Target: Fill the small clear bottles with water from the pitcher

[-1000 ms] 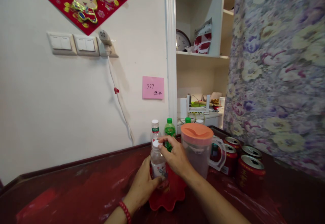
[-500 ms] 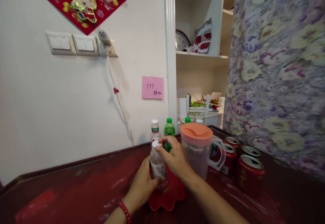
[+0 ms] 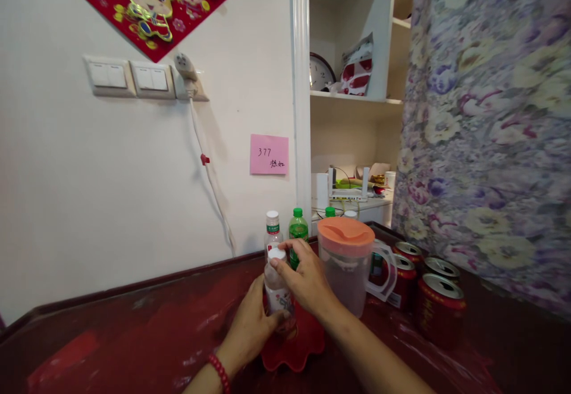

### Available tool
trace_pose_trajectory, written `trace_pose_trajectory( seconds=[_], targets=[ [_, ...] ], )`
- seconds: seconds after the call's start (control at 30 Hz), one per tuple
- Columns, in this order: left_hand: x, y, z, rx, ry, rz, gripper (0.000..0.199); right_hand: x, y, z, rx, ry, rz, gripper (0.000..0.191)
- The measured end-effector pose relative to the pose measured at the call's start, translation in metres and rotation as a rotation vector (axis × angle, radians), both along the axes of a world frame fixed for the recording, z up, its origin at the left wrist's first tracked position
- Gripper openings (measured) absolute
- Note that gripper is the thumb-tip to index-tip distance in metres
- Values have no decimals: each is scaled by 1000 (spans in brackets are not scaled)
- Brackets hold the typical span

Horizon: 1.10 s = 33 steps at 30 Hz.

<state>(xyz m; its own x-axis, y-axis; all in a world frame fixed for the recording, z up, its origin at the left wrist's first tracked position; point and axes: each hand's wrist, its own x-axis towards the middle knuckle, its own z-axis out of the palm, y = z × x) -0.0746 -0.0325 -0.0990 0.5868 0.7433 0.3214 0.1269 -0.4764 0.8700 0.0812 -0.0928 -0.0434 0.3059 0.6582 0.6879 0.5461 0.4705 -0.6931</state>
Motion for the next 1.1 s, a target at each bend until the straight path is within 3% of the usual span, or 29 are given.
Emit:
trace_pose_trajectory(
  seconds=[0.53, 0.77, 1.1],
  targets=[
    [0, 0, -1, -2, 14, 0, 79, -2, 0, 0, -35, -27, 60, 35],
    [0, -1, -1, -17, 3, -24, 79, -2, 1, -1, -45, 26, -10, 30],
    [0, 1, -3, -10, -9, -33, 77, -6, 1, -2, -76, 65, 23, 33]
  ],
)
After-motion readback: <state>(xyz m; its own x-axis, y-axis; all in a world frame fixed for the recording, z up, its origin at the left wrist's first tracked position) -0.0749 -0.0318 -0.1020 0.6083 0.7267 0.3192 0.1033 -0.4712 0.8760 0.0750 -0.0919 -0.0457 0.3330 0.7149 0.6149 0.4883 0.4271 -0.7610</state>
